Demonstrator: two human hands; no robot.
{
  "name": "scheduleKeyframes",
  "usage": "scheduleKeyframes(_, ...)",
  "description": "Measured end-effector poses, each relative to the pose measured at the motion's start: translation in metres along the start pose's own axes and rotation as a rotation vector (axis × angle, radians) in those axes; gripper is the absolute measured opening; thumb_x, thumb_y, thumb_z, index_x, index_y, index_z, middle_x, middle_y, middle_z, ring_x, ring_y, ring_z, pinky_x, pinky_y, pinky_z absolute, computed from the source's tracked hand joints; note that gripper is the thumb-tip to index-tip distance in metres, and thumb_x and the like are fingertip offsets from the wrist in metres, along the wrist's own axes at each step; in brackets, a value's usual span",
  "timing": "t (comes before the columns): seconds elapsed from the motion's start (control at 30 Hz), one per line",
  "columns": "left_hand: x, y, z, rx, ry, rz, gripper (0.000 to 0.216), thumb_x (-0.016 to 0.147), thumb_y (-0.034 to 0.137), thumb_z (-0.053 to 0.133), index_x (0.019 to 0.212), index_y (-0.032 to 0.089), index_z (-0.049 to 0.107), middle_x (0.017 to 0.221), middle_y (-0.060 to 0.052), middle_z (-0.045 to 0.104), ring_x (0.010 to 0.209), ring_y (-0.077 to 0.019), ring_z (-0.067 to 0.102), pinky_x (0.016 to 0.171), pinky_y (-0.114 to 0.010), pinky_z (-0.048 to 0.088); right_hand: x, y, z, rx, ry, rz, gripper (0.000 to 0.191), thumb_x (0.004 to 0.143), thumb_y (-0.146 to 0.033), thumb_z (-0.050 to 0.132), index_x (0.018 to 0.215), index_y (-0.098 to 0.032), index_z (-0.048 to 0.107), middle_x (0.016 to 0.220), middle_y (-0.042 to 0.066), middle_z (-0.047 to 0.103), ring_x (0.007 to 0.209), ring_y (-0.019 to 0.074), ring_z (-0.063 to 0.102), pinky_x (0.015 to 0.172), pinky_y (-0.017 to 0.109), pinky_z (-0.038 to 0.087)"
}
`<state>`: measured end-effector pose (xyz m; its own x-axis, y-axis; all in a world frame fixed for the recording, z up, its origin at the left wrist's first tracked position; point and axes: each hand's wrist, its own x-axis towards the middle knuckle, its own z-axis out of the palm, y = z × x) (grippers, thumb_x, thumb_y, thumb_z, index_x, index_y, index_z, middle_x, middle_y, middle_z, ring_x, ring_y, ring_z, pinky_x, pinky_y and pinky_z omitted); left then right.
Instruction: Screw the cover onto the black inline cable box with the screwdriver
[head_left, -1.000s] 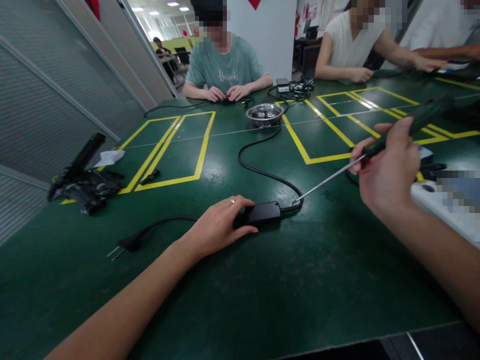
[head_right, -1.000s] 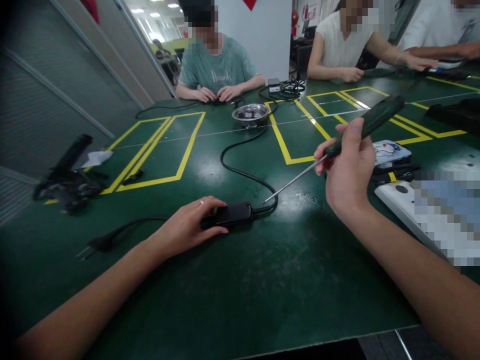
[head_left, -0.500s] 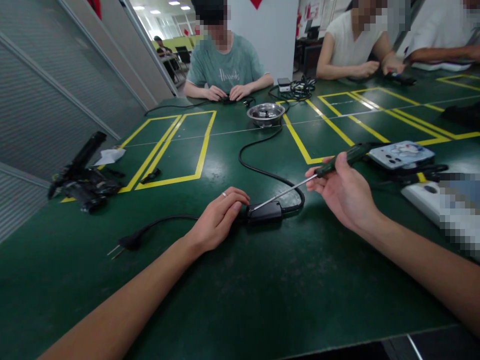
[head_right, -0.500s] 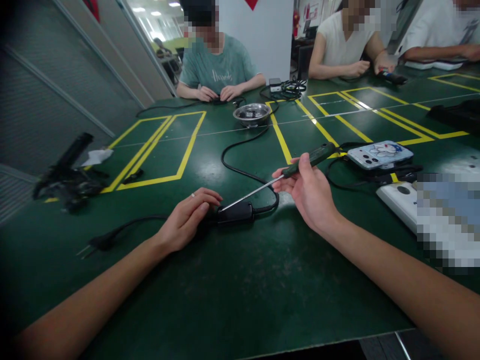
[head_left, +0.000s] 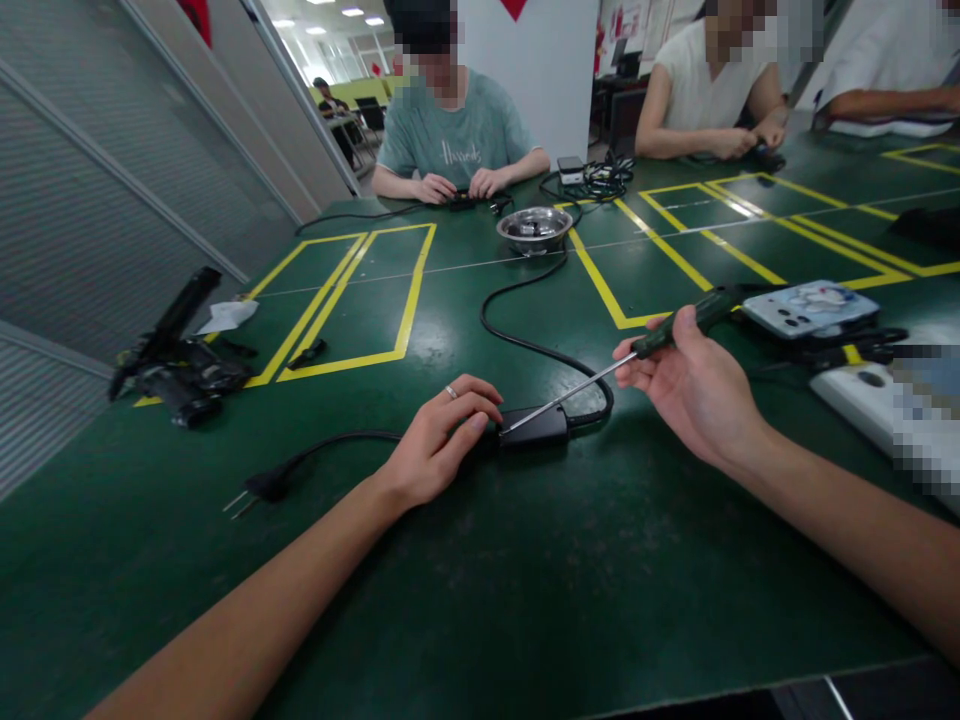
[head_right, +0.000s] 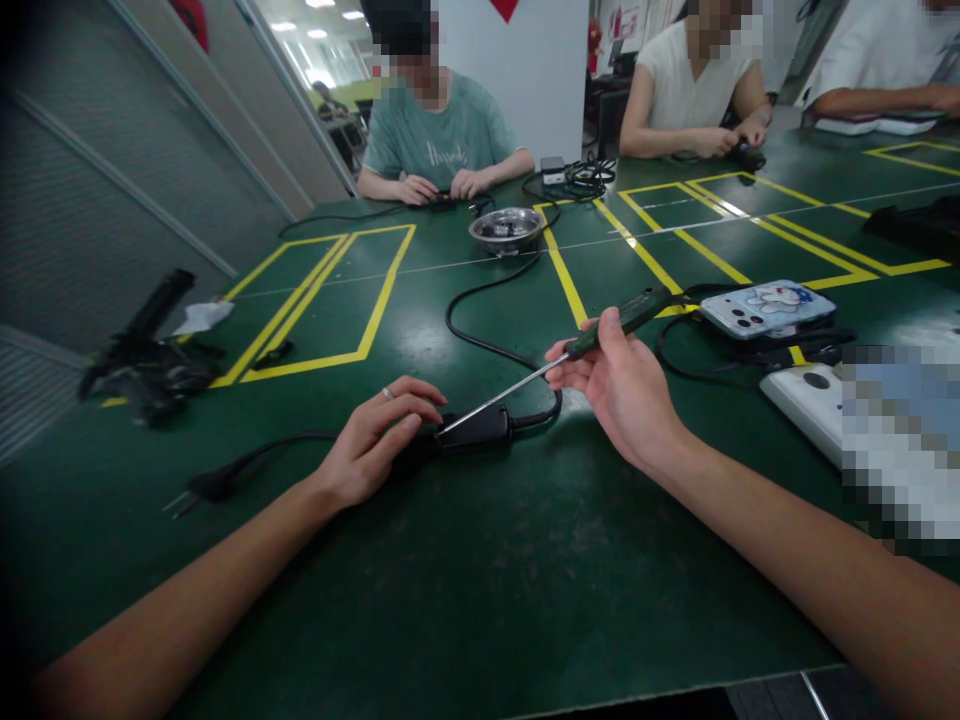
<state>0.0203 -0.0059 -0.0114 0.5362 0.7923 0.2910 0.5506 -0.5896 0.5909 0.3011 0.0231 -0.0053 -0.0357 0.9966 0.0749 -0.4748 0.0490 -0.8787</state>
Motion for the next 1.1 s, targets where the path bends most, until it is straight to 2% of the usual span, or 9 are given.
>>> scheduleKeyframes(0.2,0.0,0.001,-0.002,-0.005,-0.007,-0.004,0.029,0.099,0.024,0.036,0.095,0.016,0.063,0.111,-0.01,0.058,0.104,-0.0203,0.056,0.093,-0.038,0.046,0.0,0.0,0.0,-0.001,0.004,-0.017,0.04,0.088,-0.062,0.052,0.09,-0.023,0.057,0.079,0.005,0.07,0.068,0.0162,0.067,0.068,0.033,0.058)
scheduleKeyframes(0.43,-0.003,-0.008,0.003,-0.048,0.025,0.021,0.026,0.098,0.026,0.039,0.096,0.017,0.063,0.111,-0.008,0.057,0.104,-0.02,0.055,0.093,-0.037,0.044,-0.002,-0.002,0.002,-0.018,-0.001,0.004,0.039,0.088,-0.061,0.053,0.091,-0.023,0.056,0.08,0.004,0.07,0.069,0.0164,0.067,0.069,0.032,0.057)
scheduleKeyframes(0.77,-0.001,-0.009,0.008,-0.015,0.035,0.083,0.007,0.087,0.016,0.058,0.091,0.017,0.064,0.11,-0.007,0.056,0.103,-0.0192,0.056,0.091,-0.035,0.045,-0.001,-0.002,-0.001,-0.035,-0.034,-0.006,0.038,0.088,-0.061,0.052,0.094,-0.024,0.055,0.081,0.004,0.07,0.069,0.0166,0.066,0.07,0.034,0.057)
scheduleKeyframes(0.97,-0.001,-0.007,0.007,-0.019,0.006,0.069,0.007,0.085,0.014,0.057,0.089,0.018,0.061,0.113,-0.007,0.055,0.106,-0.02,0.055,0.093,-0.037,0.045,0.001,-0.003,-0.003,-0.046,-0.014,-0.01,0.039,0.088,-0.062,0.052,0.095,-0.023,0.055,0.081,0.004,0.07,0.068,0.0163,0.066,0.069,0.033,0.057)
scheduleKeyframes(1.1,-0.001,-0.007,0.005,-0.045,-0.045,0.057,0.02,0.083,0.015,0.055,0.103,0.018,0.056,0.116,-0.008,0.054,0.105,-0.0209,0.055,0.092,-0.038,0.046,0.004,-0.005,-0.006,-0.06,0.005,-0.026,0.037,0.089,-0.06,0.052,0.096,-0.024,0.056,0.08,0.004,0.07,0.068,0.016,0.066,0.069,0.033,0.057)
